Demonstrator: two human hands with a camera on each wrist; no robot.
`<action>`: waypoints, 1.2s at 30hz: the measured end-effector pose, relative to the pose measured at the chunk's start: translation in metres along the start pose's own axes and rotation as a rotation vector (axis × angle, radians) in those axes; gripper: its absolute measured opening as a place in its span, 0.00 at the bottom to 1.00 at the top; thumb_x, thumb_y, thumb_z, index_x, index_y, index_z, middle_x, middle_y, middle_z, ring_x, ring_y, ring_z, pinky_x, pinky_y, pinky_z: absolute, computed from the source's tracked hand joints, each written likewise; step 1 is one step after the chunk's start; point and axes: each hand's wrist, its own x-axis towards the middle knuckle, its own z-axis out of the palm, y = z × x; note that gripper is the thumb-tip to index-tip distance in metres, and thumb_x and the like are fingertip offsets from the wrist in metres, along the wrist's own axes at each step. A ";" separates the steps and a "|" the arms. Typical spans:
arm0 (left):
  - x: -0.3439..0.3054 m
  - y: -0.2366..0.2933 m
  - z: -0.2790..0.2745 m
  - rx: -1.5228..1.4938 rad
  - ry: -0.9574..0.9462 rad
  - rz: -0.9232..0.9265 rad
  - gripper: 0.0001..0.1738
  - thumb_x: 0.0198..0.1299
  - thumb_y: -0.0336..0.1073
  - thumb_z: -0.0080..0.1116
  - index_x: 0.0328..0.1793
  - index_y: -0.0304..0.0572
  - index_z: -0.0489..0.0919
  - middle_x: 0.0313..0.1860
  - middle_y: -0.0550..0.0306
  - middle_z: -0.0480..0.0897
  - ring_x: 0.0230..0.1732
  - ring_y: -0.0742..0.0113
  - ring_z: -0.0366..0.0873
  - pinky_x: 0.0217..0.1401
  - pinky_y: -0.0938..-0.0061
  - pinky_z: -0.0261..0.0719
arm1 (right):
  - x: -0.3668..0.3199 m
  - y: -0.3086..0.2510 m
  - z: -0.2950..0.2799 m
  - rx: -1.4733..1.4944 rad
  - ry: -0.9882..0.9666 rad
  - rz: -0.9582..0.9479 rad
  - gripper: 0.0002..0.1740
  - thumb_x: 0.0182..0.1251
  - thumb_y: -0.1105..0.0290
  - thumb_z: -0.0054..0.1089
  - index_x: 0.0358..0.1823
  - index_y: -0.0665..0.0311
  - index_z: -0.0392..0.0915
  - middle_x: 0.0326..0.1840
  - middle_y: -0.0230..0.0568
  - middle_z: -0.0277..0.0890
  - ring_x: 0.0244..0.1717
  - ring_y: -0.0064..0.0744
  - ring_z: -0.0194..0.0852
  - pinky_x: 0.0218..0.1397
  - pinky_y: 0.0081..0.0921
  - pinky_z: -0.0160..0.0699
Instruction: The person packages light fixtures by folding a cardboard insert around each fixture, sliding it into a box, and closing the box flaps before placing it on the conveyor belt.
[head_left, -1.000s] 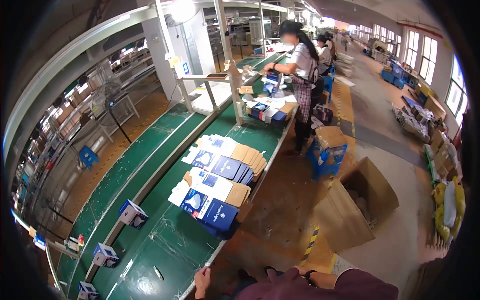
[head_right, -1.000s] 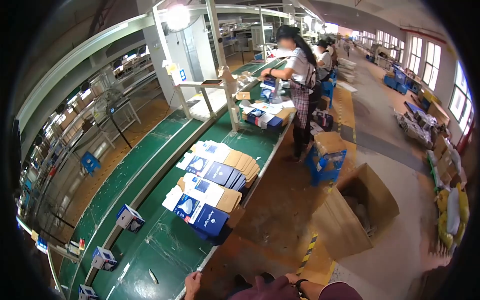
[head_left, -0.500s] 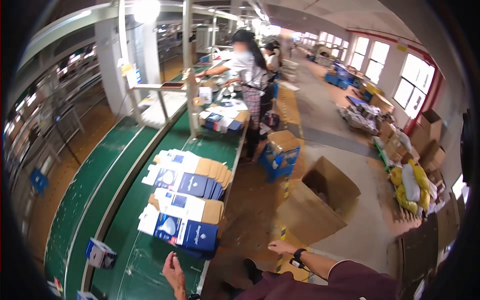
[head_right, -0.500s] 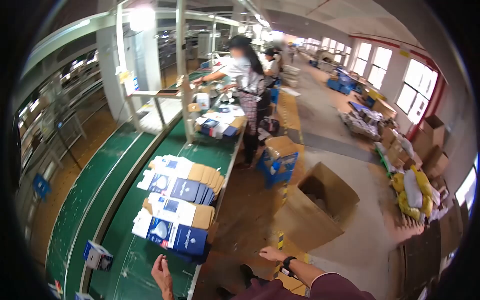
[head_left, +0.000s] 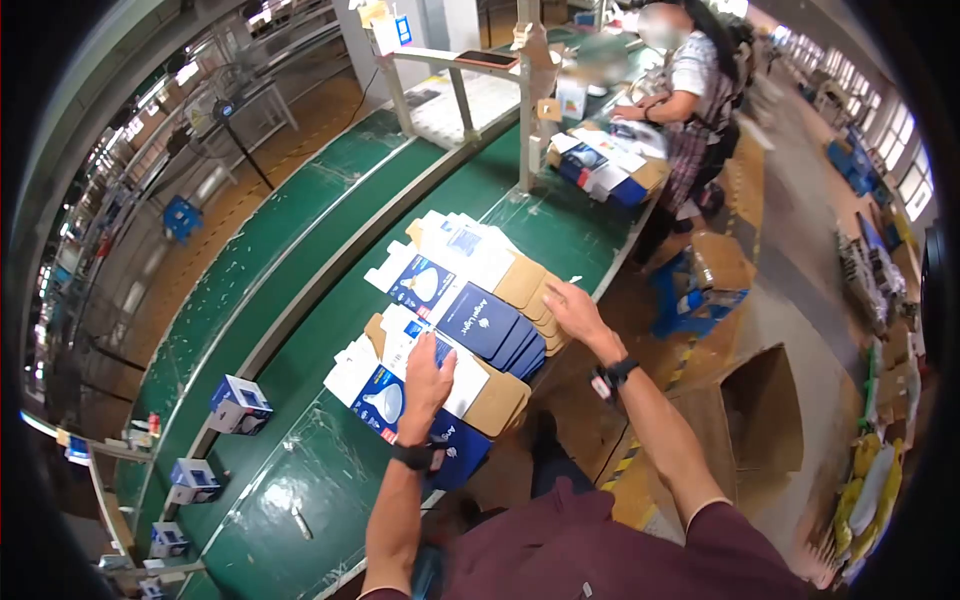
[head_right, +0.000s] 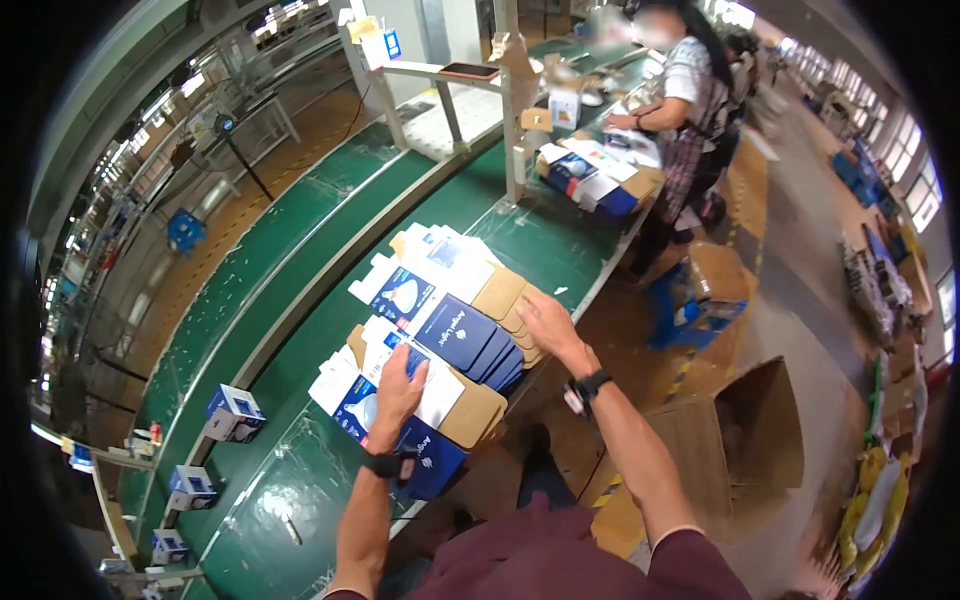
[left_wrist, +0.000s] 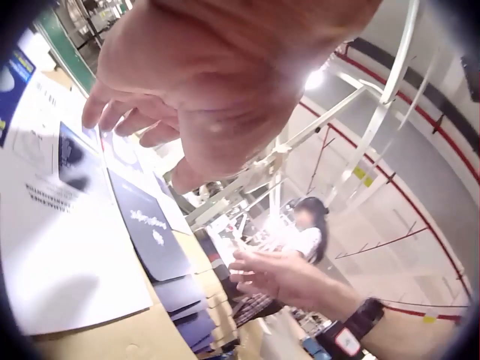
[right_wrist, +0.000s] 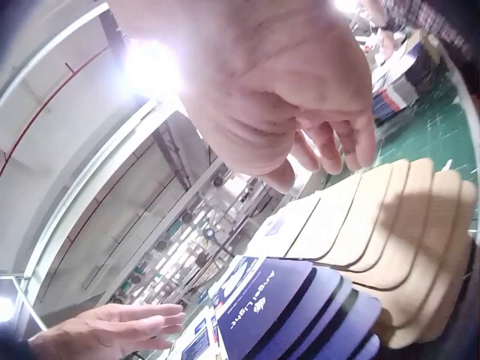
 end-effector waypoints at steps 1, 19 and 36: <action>0.008 -0.006 0.019 0.121 0.004 0.011 0.39 0.71 0.48 0.65 0.78 0.24 0.71 0.78 0.20 0.70 0.79 0.27 0.67 0.83 0.47 0.64 | 0.021 0.005 0.007 -0.060 -0.010 -0.055 0.25 0.73 0.56 0.65 0.63 0.67 0.83 0.58 0.56 0.85 0.61 0.56 0.83 0.67 0.45 0.80; 0.017 0.007 0.067 0.434 -0.141 -0.184 0.48 0.70 0.56 0.62 0.84 0.24 0.63 0.87 0.19 0.53 0.88 0.23 0.46 0.87 0.35 0.44 | 0.100 -0.025 0.090 -0.684 0.096 0.074 0.43 0.62 0.48 0.76 0.69 0.75 0.75 0.80 0.56 0.66 0.81 0.58 0.60 0.78 0.59 0.61; 0.120 0.033 -0.079 -1.195 -0.161 -0.387 0.49 0.75 0.64 0.56 0.90 0.45 0.52 0.80 0.34 0.64 0.69 0.30 0.75 0.65 0.40 0.77 | -0.122 -0.174 -0.060 0.269 -0.054 -0.887 0.24 0.72 0.79 0.62 0.69 0.65 0.75 0.48 0.49 0.82 0.46 0.53 0.86 0.45 0.39 0.87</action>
